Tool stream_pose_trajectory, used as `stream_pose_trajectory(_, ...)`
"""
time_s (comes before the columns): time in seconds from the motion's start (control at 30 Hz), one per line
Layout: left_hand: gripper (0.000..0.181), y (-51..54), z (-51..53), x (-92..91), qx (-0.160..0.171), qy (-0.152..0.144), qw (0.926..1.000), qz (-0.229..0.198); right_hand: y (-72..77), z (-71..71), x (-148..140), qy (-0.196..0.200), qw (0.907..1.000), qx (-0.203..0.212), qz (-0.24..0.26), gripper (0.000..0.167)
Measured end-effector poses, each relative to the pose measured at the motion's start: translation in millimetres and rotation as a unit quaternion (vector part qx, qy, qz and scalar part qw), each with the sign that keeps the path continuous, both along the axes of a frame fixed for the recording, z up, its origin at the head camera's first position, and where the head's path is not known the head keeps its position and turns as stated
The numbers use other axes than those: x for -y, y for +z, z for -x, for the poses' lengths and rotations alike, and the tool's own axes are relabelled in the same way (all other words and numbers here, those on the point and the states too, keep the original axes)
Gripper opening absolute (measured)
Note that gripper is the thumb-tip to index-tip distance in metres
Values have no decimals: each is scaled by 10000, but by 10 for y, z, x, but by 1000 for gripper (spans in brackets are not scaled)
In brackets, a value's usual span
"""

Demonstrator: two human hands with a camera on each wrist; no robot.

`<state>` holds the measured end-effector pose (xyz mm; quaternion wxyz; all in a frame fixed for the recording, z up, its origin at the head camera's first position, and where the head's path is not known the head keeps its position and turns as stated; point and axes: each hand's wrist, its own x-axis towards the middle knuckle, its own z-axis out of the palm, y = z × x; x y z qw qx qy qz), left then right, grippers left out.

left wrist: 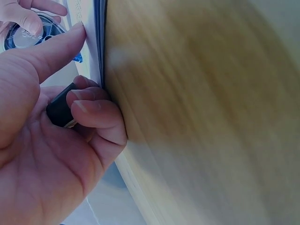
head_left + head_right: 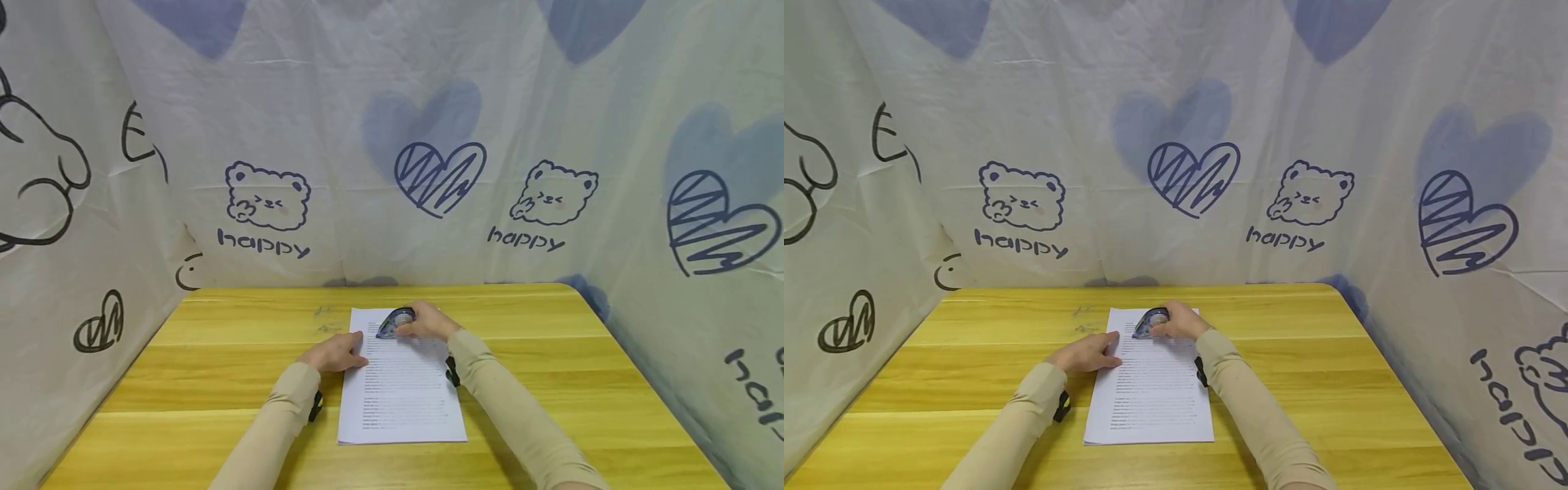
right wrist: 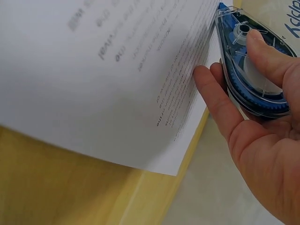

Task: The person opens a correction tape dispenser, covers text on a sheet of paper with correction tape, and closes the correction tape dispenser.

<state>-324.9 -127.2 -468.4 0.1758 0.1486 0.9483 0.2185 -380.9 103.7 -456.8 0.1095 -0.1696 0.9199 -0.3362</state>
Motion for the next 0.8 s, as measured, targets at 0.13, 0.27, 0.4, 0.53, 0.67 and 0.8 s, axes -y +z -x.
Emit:
stream_pose_trajectory(0.13, 72, 2, -18, 11, -19, -30, 10000, 4, -10, -2, 0, 27, 9999, 70, 112, 32)
stream_pose_trajectory(0.27, 72, 7, -32, 19, -39, -56, 10000, 10, -6, -19, -9, 85, 9997, 102, 206, 31)
stream_pose_trajectory(0.4, 71, 14, -50, 29, -48, -91, 9999, 2, 8, -46, -10, 75, 9997, 94, 198, 31)
stream_pose_trajectory(0.53, 71, 15, -68, 36, -47, -80, 10000, -5, 10, -69, -13, 50, 9997, 118, 230, 31)
stream_pose_trajectory(0.67, 71, 14, -88, 44, -53, -84, 10000, 9, 4, -89, -19, 44, 9996, 133, 258, 31)
stream_pose_trajectory(0.8, 69, 13, -109, 48, -75, -116, 9999, 27, -7, -111, -31, 8, 9996, 155, 249, 31)
